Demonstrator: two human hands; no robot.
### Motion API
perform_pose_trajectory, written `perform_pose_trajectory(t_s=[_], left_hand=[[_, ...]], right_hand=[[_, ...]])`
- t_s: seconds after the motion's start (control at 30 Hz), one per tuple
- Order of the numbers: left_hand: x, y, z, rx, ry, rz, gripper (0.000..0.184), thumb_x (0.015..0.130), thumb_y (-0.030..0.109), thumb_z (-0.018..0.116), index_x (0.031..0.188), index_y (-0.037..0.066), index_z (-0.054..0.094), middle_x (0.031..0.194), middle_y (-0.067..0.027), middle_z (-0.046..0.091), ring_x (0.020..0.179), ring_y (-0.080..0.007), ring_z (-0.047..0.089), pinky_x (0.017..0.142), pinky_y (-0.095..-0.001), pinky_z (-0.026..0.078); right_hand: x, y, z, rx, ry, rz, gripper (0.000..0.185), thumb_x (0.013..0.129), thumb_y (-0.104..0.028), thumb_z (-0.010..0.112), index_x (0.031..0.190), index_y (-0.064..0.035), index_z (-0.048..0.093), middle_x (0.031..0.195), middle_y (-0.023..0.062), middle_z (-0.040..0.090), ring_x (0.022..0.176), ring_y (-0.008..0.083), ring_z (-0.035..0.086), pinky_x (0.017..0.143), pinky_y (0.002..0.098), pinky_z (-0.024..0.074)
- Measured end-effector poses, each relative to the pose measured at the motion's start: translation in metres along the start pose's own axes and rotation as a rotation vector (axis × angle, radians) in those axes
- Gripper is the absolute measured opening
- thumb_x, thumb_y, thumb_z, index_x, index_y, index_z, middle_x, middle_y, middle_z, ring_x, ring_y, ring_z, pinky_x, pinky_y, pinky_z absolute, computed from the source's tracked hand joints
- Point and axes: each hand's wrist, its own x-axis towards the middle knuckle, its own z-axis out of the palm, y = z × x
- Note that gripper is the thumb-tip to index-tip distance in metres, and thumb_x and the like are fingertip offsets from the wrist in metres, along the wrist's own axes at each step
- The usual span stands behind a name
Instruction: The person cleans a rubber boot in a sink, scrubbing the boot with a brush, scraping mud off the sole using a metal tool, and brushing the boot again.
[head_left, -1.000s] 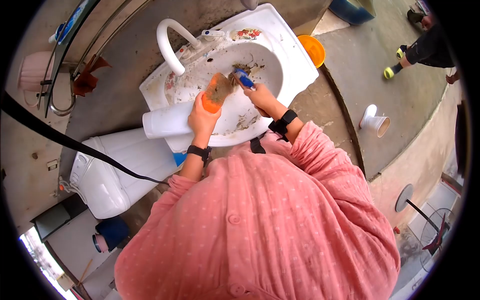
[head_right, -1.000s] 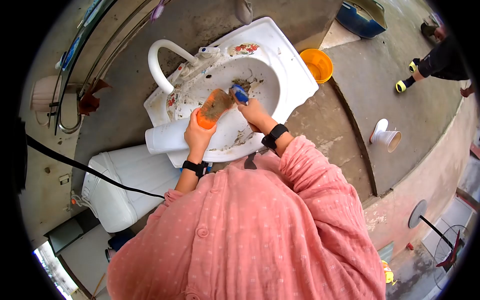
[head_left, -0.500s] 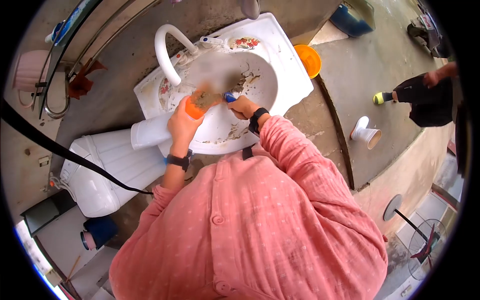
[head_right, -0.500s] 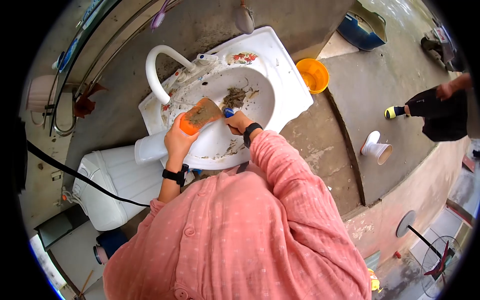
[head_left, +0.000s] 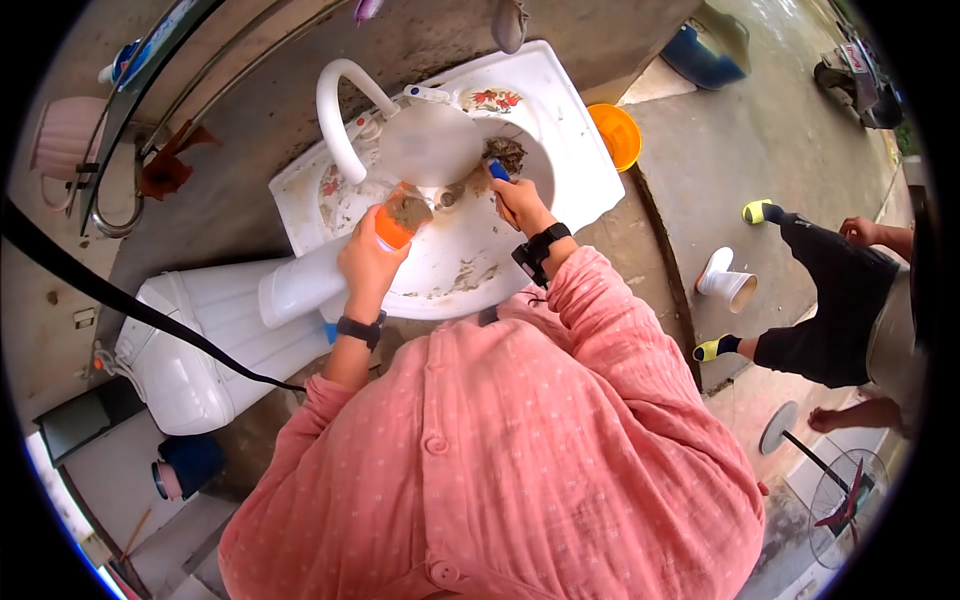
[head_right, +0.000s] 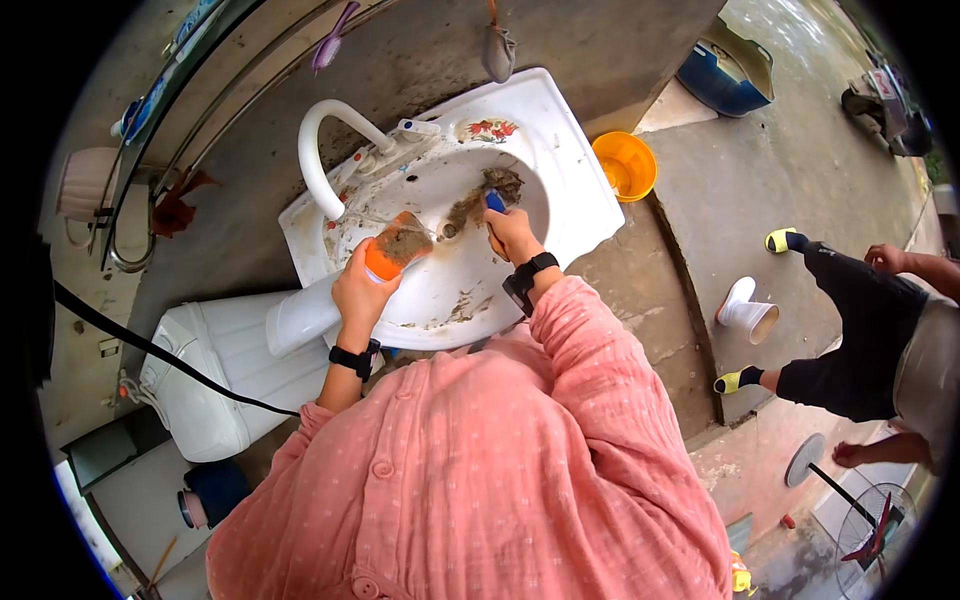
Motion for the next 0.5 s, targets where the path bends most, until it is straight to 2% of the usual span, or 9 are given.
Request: perform_pose_trajectory(t_s=[0.03, 0.1, 0.13, 0.23, 0.3, 0.5], left_hand=[[-0.001, 0.001, 0.001, -0.008, 0.0, 0.001, 0.068, 0.056, 0.028, 0.078, 0.117, 0.016, 0.051, 0.101, -0.0086, 0.064, 0.085, -0.0283, 0.062, 0.07, -0.0371, 0.049], [-0.003, 0.002, 0.005, -0.009, 0.03, 0.032, 0.068, 0.056, 0.027, 0.078, 0.118, 0.016, 0.051, 0.105, -0.0081, 0.062, 0.086, -0.0276, 0.062, 0.07, -0.0374, 0.049], [-0.004, 0.003, 0.005, -0.017, 0.031, 0.033, 0.068, 0.056, 0.027, 0.078, 0.118, 0.016, 0.051, 0.105, -0.0081, 0.062, 0.086, -0.0276, 0.062, 0.07, -0.0374, 0.049], [-0.005, 0.004, 0.004, -0.002, 0.008, 0.008, 0.069, 0.056, 0.027, 0.078, 0.118, 0.016, 0.05, 0.107, -0.0073, 0.061, 0.089, -0.0269, 0.061, 0.071, -0.0371, 0.049], [-0.007, 0.0, 0.008, 0.0, 0.061, 0.067, 0.062, 0.062, 0.031, 0.074, 0.116, 0.014, 0.05, 0.105, -0.0071, 0.061, 0.088, -0.0266, 0.061, 0.068, -0.0381, 0.05], [-0.013, 0.0, 0.009, -0.032, 0.069, 0.097, 0.061, 0.061, 0.028, 0.075, 0.115, 0.014, 0.049, 0.105, -0.007, 0.061, 0.088, -0.0266, 0.061, 0.068, -0.0377, 0.05]], right_hand=[[-0.002, 0.002, -0.004, -0.005, 0.007, -0.002, 0.017, 0.076, -0.013, 0.059, 0.071, 0.0018, 0.054, 0.053, 0.0055, 0.05, 0.038, 0.0146, 0.044, 0.035, 0.0271, 0.0338], [-0.006, 0.005, -0.01, -0.1, 0.106, -0.132, 0.023, 0.072, -0.017, 0.06, 0.068, 0.0062, 0.058, 0.056, 0.0074, 0.054, 0.044, 0.0153, 0.049, 0.043, 0.0308, 0.0383], [-0.011, 0.002, -0.011, -0.156, 0.116, -0.138, 0.015, 0.076, -0.011, 0.058, 0.076, 0.0041, 0.056, 0.054, 0.0037, 0.049, 0.04, 0.0131, 0.046, 0.039, 0.0273, 0.0354], [-0.011, 0.009, -0.014, -0.231, 0.181, -0.273, 0.016, 0.076, -0.011, 0.057, 0.079, 0.0045, 0.056, 0.056, 0.0038, 0.05, 0.042, 0.0119, 0.046, 0.04, 0.0265, 0.036], [-0.016, 0.007, -0.019, -0.233, 0.172, -0.293, 0.017, 0.077, -0.012, 0.057, 0.081, 0.0043, 0.056, 0.057, 0.0035, 0.05, 0.043, 0.0114, 0.046, 0.04, 0.0263, 0.0359], [-0.049, -0.021, -0.023, -0.127, 0.133, -0.261, 0.014, 0.078, -0.013, 0.056, 0.081, 0.0015, 0.054, 0.057, 0.0014, 0.047, 0.042, 0.0113, 0.044, 0.039, 0.0256, 0.0351]])
